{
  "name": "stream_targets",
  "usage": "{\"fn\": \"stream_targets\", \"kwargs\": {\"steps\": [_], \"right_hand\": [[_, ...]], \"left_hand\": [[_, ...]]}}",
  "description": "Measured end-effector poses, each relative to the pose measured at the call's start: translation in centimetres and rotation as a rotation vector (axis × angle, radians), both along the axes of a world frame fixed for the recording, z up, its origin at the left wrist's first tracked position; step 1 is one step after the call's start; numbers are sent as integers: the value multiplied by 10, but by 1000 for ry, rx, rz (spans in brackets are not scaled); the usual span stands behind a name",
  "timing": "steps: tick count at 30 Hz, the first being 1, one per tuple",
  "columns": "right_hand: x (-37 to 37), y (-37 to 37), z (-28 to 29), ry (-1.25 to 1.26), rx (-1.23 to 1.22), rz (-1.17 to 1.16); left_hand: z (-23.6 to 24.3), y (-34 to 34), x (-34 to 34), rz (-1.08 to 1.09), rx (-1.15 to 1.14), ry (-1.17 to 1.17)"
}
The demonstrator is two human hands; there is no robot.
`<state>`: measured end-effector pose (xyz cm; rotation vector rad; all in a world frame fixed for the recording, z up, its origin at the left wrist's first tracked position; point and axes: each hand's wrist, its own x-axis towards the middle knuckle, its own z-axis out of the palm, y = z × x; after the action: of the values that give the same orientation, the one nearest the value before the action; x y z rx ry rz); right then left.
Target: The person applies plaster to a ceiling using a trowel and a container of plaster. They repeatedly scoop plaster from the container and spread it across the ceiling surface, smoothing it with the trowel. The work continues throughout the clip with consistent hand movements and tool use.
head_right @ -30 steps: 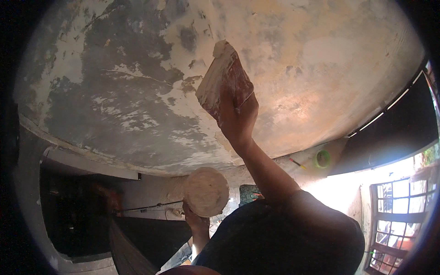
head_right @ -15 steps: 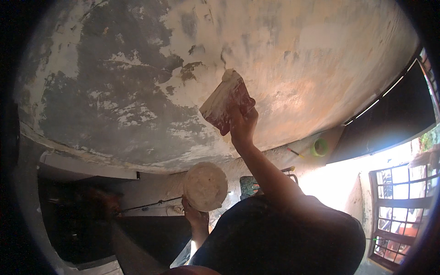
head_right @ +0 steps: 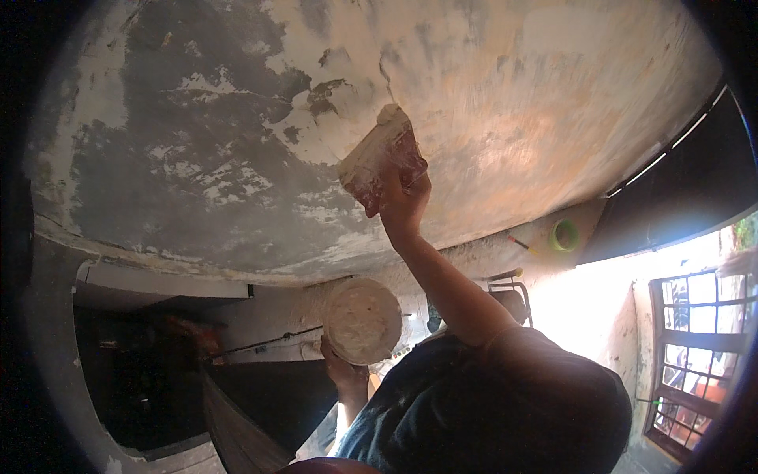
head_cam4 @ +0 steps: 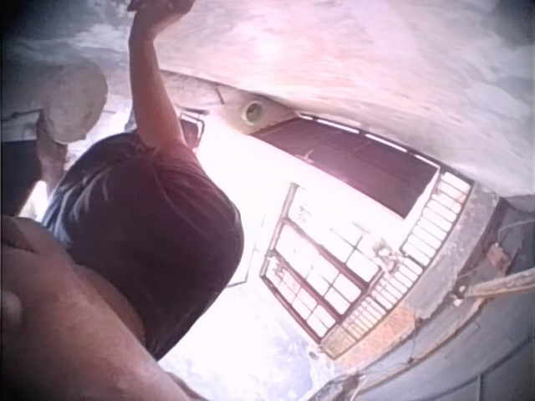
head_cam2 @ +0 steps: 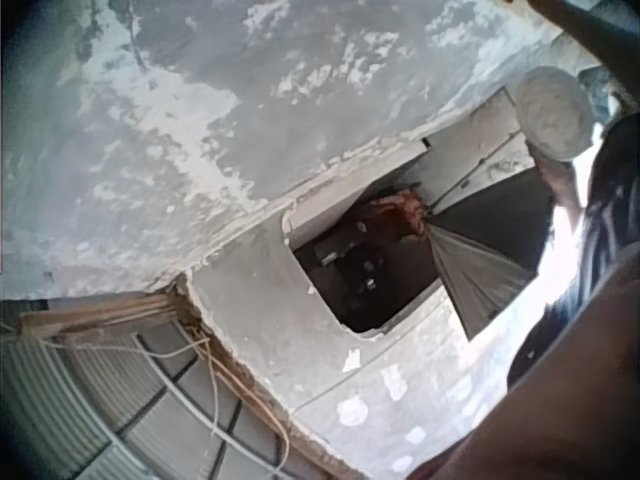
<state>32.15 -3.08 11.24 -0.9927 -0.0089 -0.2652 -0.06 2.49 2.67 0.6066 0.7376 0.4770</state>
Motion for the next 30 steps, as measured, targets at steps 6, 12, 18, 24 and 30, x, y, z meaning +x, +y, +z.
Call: {"fn": "stream_targets", "kwargs": {"steps": [6, 12, 18, 24, 30], "right_hand": [[-8, 9, -4, -43, 30, 187], [-6, 42, 31, -199, -125, 51], [4, 96, 50, -378, -547, -236], [0, 125, 126, -257, -603, -39], [-52, 135, 134, -567, -746, 59]], "left_hand": [[-37, 2, -23, -121, 458, 217], [11, -20, -11, -91, 492, 340], [0, -14, -17, -191, 692, 316], [0, -11, -16, 50, 32, 4], [6, -20, -29, -234, 1219, 585]]}}
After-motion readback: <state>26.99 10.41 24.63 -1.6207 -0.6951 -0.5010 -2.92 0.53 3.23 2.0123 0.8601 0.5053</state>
